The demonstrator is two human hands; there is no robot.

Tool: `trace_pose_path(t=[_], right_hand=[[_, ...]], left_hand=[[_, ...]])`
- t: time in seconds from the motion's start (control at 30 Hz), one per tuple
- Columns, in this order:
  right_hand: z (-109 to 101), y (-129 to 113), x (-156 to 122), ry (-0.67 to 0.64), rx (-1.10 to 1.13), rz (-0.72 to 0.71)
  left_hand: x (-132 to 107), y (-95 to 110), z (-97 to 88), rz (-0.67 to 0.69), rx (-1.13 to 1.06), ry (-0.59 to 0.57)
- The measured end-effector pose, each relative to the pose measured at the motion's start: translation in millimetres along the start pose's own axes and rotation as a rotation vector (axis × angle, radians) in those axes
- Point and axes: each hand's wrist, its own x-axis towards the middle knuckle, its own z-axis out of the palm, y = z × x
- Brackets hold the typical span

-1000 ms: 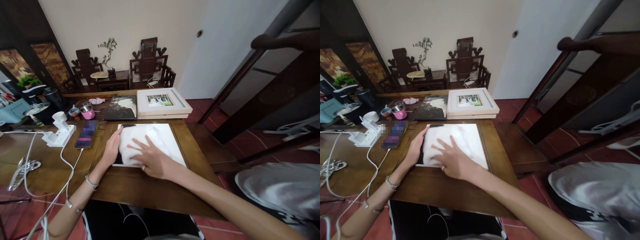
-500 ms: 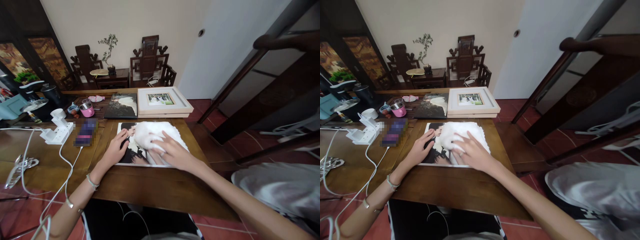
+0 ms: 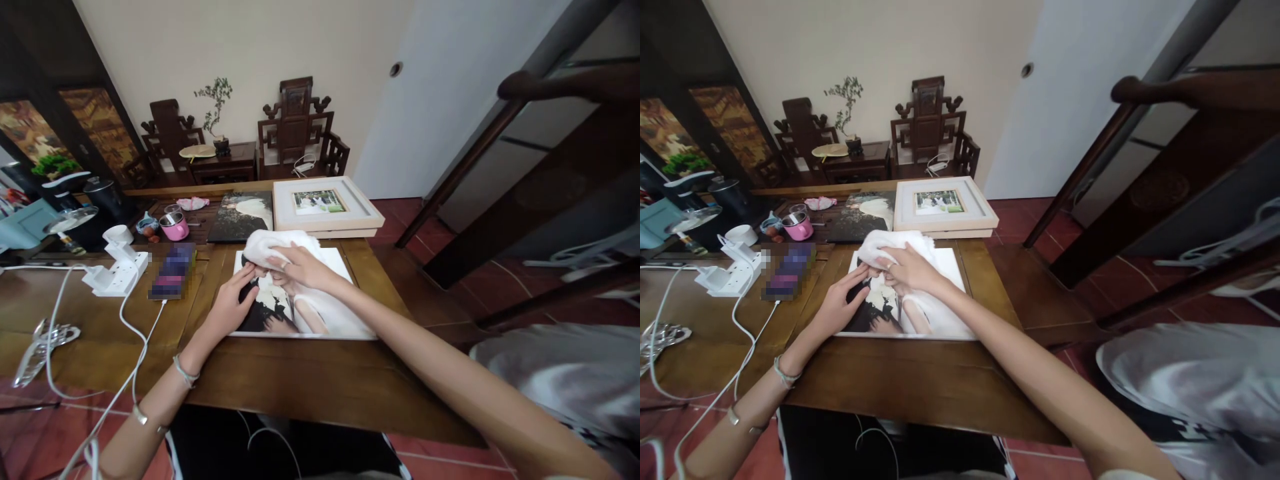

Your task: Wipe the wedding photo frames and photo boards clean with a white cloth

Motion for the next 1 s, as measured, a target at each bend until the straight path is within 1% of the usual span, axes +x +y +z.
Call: trace_pose_path(t=[0.07, 0.13, 0.2, 0.23, 0.27, 0.33, 0.43, 0.5, 0.53, 0.6, 0.67, 0.77, 0.9, 1.0], right_hand=[[-14, 19, -18, 0.032, -0.111, -0.011], [-27, 38, -37, 0.064, -0.246, 0.036], [-34, 51, -57, 0.085, -0.356, 0.036], [-36, 53, -68, 0.092, -0.395, 0.014], [-35, 52, -79, 0.089, -0.422, -0.019], [-30, 42, -105, 0.065, -0.445, -0.085], [-19, 13, -143, -0.016, -0.439, -0.167], [-13, -6, -160, -0.073, -0.43, -0.235], [-12, -12, -165, -0.094, -0.425, -0.259], [-11, -16, -164, -0.116, -0.413, -0.271], [-16, -9, -151, -0.104, -0.4, -0.243], [-29, 16, -116, -0.065, -0.384, -0.2], [-51, 52, -67, -0.043, -0.339, -0.145], [-57, 65, -49, 0.01, -0.31, -0.089]], left_hand=[[0, 1, 0.1, 0.005, -0.017, 0.002], [0, 1, 0.3, 0.004, -0.026, 0.007], [0, 1, 0.6, 0.0, -0.027, 0.014], [0, 1, 0.9, -0.003, -0.026, 0.019], [0, 1, 1.2, -0.006, -0.025, 0.022], [0, 1, 1.8, -0.011, -0.027, 0.026], [0, 0, 2.1, -0.012, -0.033, 0.021], [0, 0, 1.4, -0.014, -0.034, 0.006], [0, 0, 0.8, -0.015, -0.033, -0.005], [0, 1, -0.8, -0.014, -0.031, -0.023], [0, 2, -2.5, -0.011, -0.029, -0.034], [0, 4, -4.1, -0.015, -0.032, -0.036], [1, 3, -4.2, -0.017, -0.042, -0.032], [1, 2, -3.4, -0.011, -0.041, -0.033]])
